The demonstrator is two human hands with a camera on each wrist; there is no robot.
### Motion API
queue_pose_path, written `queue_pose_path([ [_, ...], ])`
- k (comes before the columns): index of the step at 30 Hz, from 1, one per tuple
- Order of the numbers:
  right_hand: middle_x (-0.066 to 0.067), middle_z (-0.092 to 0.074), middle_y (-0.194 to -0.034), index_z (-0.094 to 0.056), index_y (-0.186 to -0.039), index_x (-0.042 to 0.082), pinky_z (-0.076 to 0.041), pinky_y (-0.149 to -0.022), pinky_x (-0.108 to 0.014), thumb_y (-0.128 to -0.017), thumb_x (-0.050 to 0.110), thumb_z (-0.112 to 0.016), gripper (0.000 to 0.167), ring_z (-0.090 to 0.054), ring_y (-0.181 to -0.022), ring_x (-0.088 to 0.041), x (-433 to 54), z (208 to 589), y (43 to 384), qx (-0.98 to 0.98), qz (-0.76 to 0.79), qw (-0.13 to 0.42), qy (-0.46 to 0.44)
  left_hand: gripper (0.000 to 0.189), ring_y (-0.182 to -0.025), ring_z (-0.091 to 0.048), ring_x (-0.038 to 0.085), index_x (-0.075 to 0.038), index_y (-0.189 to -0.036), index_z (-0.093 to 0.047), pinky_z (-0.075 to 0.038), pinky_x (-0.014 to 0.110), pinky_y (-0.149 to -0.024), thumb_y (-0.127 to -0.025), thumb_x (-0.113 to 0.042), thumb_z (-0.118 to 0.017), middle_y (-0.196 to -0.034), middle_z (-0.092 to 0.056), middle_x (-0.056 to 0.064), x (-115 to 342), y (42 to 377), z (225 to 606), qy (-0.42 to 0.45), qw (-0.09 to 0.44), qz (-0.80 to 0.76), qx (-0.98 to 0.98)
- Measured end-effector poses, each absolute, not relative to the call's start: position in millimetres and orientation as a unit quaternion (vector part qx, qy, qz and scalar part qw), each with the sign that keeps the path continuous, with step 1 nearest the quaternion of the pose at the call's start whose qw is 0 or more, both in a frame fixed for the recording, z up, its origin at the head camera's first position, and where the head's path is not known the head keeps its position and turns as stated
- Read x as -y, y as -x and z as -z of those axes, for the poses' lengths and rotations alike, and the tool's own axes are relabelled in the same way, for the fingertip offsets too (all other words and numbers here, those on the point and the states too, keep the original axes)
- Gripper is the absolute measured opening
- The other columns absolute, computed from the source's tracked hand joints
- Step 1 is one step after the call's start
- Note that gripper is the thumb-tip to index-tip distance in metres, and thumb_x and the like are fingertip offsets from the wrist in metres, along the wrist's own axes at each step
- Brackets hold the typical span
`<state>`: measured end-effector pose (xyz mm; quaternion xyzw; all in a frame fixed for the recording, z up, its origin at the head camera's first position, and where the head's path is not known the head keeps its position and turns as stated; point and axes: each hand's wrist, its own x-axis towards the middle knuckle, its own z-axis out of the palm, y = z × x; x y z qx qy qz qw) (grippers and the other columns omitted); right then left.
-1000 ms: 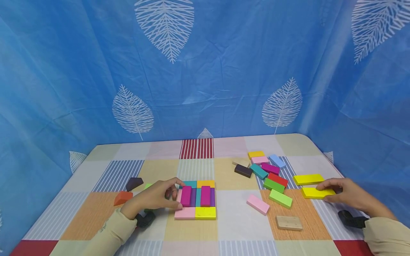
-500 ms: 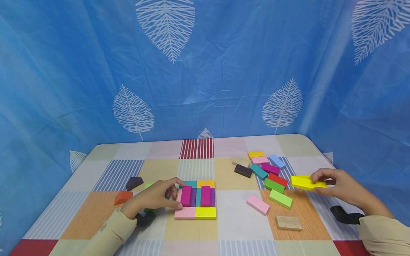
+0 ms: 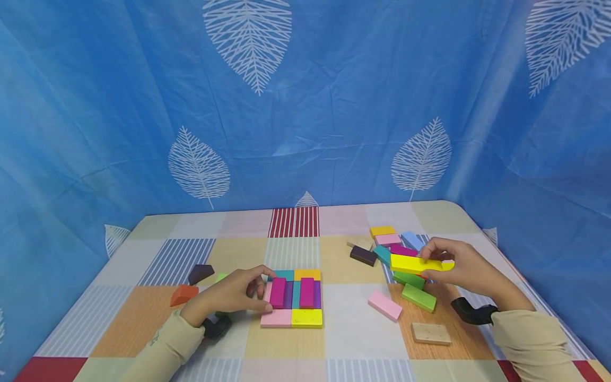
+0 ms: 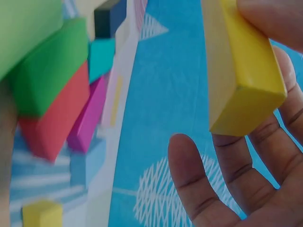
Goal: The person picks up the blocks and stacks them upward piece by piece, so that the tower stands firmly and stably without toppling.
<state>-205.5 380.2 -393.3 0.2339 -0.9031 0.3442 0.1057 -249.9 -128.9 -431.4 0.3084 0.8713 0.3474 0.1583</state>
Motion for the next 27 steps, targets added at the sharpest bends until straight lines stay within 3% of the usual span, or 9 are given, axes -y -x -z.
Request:
queue_pose_path([
  [13,0.010,-0.069,-0.103,-0.067,-0.104,0.008,-0.055,-0.086,-0.015,-0.082,-0.009,-0.088,0.035,-0.064,-0.095,-0.004,-322.4,391.0,220.3,0.877,-0.376,0.083,-0.289,0.060,-0.071,-0.050,0.007,-0.003,-0.137,-0.062,-0.041,0.022,-0.062,-0.089,-0.024,-0.091,-0.085,-0.060,-0.006,129.2,250.0,431.9,-0.312,0.158,-0.346,-0.871],
  [20,-0.001,-0.071,-0.109,-0.067,-0.105,0.010,-0.054,-0.091,-0.018,-0.089,-0.006,-0.084,0.028,-0.064,-0.102,-0.008,-294.2,394.4,225.4,0.857,-0.421,0.049,-0.294,0.059,-0.071,-0.050,0.007,-0.004,-0.136,-0.062,-0.041,0.022,-0.062,-0.089,-0.024,-0.091,-0.085,-0.060,-0.006,129.1,251.0,431.7,-0.309,0.159,-0.345,-0.872],
  [27,-0.002,-0.073,-0.106,-0.073,-0.105,0.009,-0.057,-0.088,-0.021,-0.086,-0.003,-0.087,0.027,-0.066,-0.095,-0.008,-269.7,399.9,233.1,0.850,-0.413,0.060,-0.320,0.060,-0.072,-0.051,0.008,-0.003,-0.137,-0.062,-0.041,0.022,-0.062,-0.089,-0.024,-0.090,-0.085,-0.061,-0.006,128.9,250.5,430.4,-0.305,0.163,-0.346,-0.873],
])
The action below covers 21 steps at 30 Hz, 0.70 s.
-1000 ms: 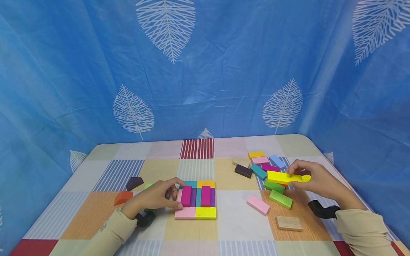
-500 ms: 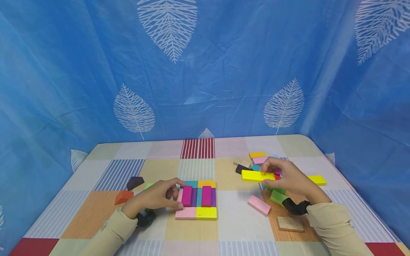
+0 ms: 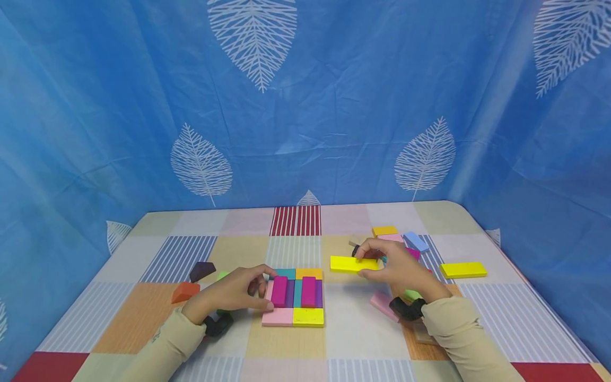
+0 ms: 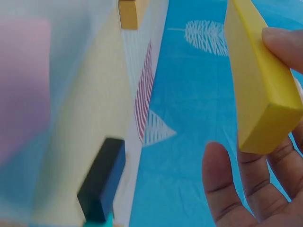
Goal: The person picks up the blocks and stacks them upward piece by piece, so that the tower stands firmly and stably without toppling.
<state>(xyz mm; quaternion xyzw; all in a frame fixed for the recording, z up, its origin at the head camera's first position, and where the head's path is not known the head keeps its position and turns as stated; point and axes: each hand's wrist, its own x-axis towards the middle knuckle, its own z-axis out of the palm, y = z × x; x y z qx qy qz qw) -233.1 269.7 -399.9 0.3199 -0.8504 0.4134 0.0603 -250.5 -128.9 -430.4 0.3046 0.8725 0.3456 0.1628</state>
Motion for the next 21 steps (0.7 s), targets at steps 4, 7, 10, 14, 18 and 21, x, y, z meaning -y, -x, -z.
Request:
queue_pose_path([
  [4,-0.005,-0.075,-0.110,-0.076,-0.111,0.005,-0.058,-0.090,-0.023,-0.089,-0.001,-0.086,0.025,-0.066,-0.097,-0.008,-257.2,401.7,235.0,0.855,-0.412,0.040,-0.312,0.059,-0.071,-0.050,0.008,-0.003,-0.136,-0.062,-0.041,0.022,-0.062,-0.088,-0.023,-0.090,-0.085,-0.060,-0.005,129.6,249.7,429.8,-0.312,0.160,-0.348,-0.869],
  [7,-0.008,-0.075,-0.113,-0.077,-0.114,0.003,-0.058,-0.092,-0.023,-0.090,0.001,-0.085,0.025,-0.066,-0.099,-0.010,-247.8,402.7,236.6,0.857,-0.418,0.017,-0.299,0.059,-0.071,-0.050,0.008,-0.002,-0.136,-0.062,-0.041,0.022,-0.061,-0.088,-0.023,-0.090,-0.085,-0.060,-0.004,129.9,249.5,429.4,-0.316,0.159,-0.350,-0.868],
  [10,-0.007,-0.075,-0.115,-0.078,-0.115,0.005,-0.057,-0.094,-0.024,-0.090,0.004,-0.086,0.026,-0.066,-0.100,-0.013,-238.9,404.3,238.5,0.859,-0.421,0.004,-0.293,0.060,-0.071,-0.050,0.007,-0.002,-0.136,-0.061,-0.041,0.022,-0.061,-0.088,-0.023,-0.091,-0.085,-0.060,-0.004,130.0,250.0,429.6,-0.317,0.160,-0.348,-0.868],
  [14,-0.002,-0.075,-0.111,-0.080,-0.114,0.009,-0.058,-0.092,-0.027,-0.089,0.006,-0.087,0.026,-0.064,-0.097,-0.014,-227.1,407.3,241.7,0.865,-0.404,0.014,-0.298,0.060,-0.071,-0.050,0.006,-0.002,-0.136,-0.061,-0.042,0.021,-0.062,-0.089,-0.024,-0.090,-0.085,-0.060,-0.005,130.7,250.6,430.1,-0.319,0.158,-0.346,-0.868],
  [18,0.001,-0.075,-0.110,-0.080,-0.112,0.011,-0.059,-0.091,-0.031,-0.088,0.011,-0.089,0.025,-0.063,-0.096,-0.014,-214.8,408.1,243.4,0.874,-0.382,0.020,-0.301,0.059,-0.071,-0.050,0.007,-0.001,-0.136,-0.062,-0.042,0.022,-0.062,-0.088,-0.023,-0.090,-0.085,-0.060,-0.004,130.8,250.1,430.1,-0.321,0.156,-0.349,-0.866],
  [21,0.002,-0.075,-0.109,-0.081,-0.111,0.011,-0.058,-0.091,-0.032,-0.088,0.013,-0.089,0.025,-0.063,-0.096,-0.014,-205.5,409.3,244.4,0.876,-0.376,0.016,-0.302,0.060,-0.072,-0.050,0.008,-0.001,-0.136,-0.062,-0.042,0.023,-0.062,-0.088,-0.022,-0.090,-0.085,-0.060,-0.004,130.4,249.8,430.0,-0.320,0.157,-0.351,-0.866],
])
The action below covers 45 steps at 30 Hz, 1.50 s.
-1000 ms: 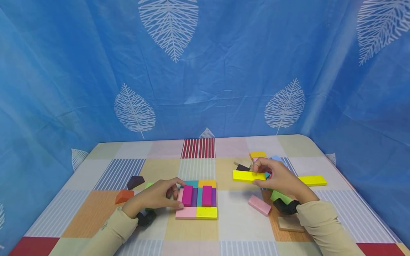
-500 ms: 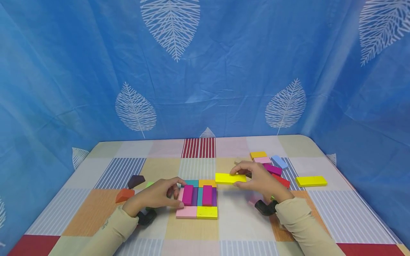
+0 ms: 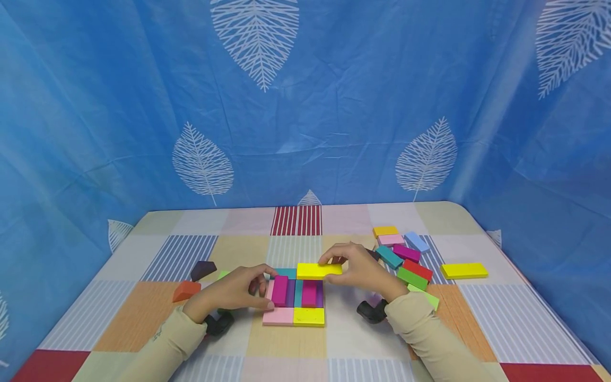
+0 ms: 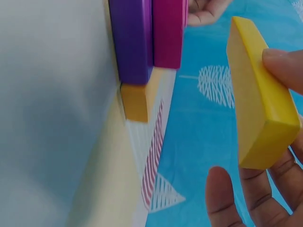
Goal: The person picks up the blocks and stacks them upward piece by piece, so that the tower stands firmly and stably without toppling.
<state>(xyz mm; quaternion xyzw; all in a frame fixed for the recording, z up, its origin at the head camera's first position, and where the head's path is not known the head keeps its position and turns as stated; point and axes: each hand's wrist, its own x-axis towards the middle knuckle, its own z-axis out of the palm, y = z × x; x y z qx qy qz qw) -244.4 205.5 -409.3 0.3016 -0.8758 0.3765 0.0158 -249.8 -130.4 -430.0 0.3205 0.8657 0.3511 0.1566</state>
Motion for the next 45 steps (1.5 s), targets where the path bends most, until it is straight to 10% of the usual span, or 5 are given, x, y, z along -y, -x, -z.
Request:
queue_pose_path([
  [45,-0.004,-0.077,-0.109,-0.079,-0.113,0.004,-0.059,-0.092,-0.036,-0.092,0.014,-0.088,0.026,-0.065,-0.098,-0.016,-159.8,425.3,257.0,0.856,-0.419,-0.047,-0.300,0.058,-0.069,-0.049,0.008,0.000,-0.130,-0.062,-0.040,0.022,-0.060,-0.086,-0.025,-0.091,-0.084,-0.060,-0.005,130.3,250.3,430.2,-0.308,0.160,-0.345,-0.872],
])
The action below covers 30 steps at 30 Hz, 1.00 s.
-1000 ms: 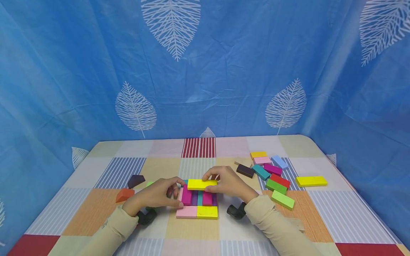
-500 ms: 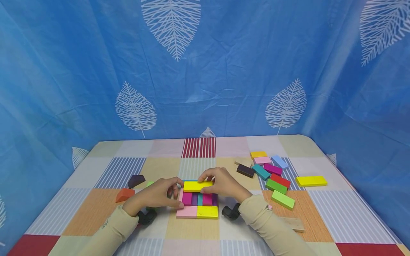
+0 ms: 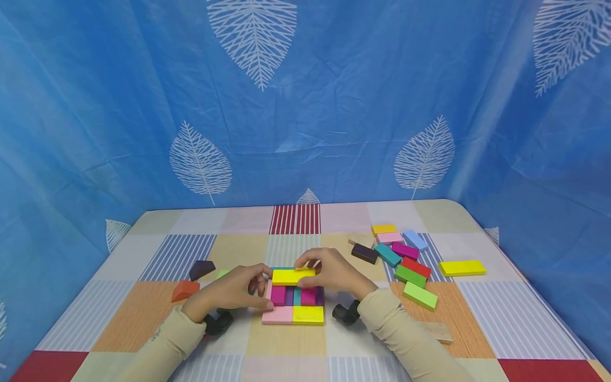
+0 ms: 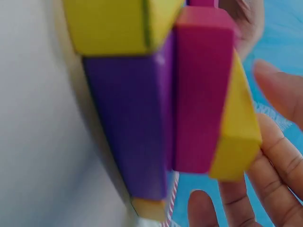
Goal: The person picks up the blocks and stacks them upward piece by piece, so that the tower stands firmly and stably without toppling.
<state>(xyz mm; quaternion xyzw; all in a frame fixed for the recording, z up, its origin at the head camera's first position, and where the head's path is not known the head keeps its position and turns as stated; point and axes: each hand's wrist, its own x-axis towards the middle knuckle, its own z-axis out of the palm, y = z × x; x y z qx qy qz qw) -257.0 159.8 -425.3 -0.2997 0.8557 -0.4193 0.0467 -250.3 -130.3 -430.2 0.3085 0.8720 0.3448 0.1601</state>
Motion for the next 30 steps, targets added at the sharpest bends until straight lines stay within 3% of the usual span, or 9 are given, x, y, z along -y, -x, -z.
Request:
queue_pose_path([
  [5,-0.015,-0.076,-0.117,-0.077,-0.118,-0.001,-0.060,-0.096,-0.038,-0.097,0.012,-0.081,0.025,-0.067,-0.102,-0.022,-178.4,418.1,256.2,-0.848,0.438,0.034,0.298,0.058,-0.069,-0.049,0.007,-0.001,-0.129,-0.063,-0.040,0.021,-0.060,-0.086,-0.026,-0.092,-0.084,-0.060,-0.006,130.8,249.8,430.5,-0.305,0.159,-0.340,-0.875],
  [15,-0.030,-0.072,-0.116,-0.072,-0.119,-0.011,-0.058,-0.091,-0.022,-0.100,-0.002,-0.073,0.021,-0.071,-0.100,-0.016,-241.7,408.6,252.6,-0.816,0.491,0.021,0.304,0.058,-0.070,-0.049,0.008,-0.002,-0.129,-0.063,-0.041,0.022,-0.061,-0.087,-0.027,-0.092,-0.084,-0.060,-0.006,129.7,248.4,430.0,-0.305,0.159,-0.339,-0.875],
  [17,-0.026,-0.073,-0.115,-0.071,-0.119,-0.012,-0.058,-0.090,-0.021,-0.100,-0.002,-0.073,0.021,-0.072,-0.101,-0.015,-256.5,405.5,248.3,-0.816,0.494,0.009,0.299,0.057,-0.071,-0.050,0.008,-0.002,-0.129,-0.063,-0.041,0.022,-0.062,-0.087,-0.027,-0.092,-0.084,-0.060,-0.006,129.0,248.4,430.1,-0.302,0.161,-0.338,-0.877],
  [23,0.004,-0.076,-0.116,-0.069,-0.124,-0.011,-0.058,-0.087,-0.019,-0.102,-0.003,-0.069,0.022,-0.072,-0.103,-0.008,-298.8,397.4,238.1,-0.828,0.495,-0.025,0.263,0.057,-0.072,-0.051,0.010,-0.003,-0.129,-0.063,-0.040,0.022,-0.061,-0.086,-0.027,-0.092,-0.085,-0.060,-0.005,128.0,248.5,430.6,-0.290,0.165,-0.339,-0.880],
  [30,0.012,-0.074,-0.117,-0.071,-0.128,-0.005,-0.056,-0.087,-0.017,-0.103,0.006,-0.073,0.028,-0.064,-0.107,0.007,-336.6,392.7,233.3,-0.876,0.445,-0.057,0.176,0.056,-0.072,-0.051,0.011,-0.004,-0.129,-0.063,-0.040,0.022,-0.060,-0.086,-0.027,-0.093,-0.085,-0.060,-0.005,127.8,248.7,431.0,-0.287,0.165,-0.338,-0.881],
])
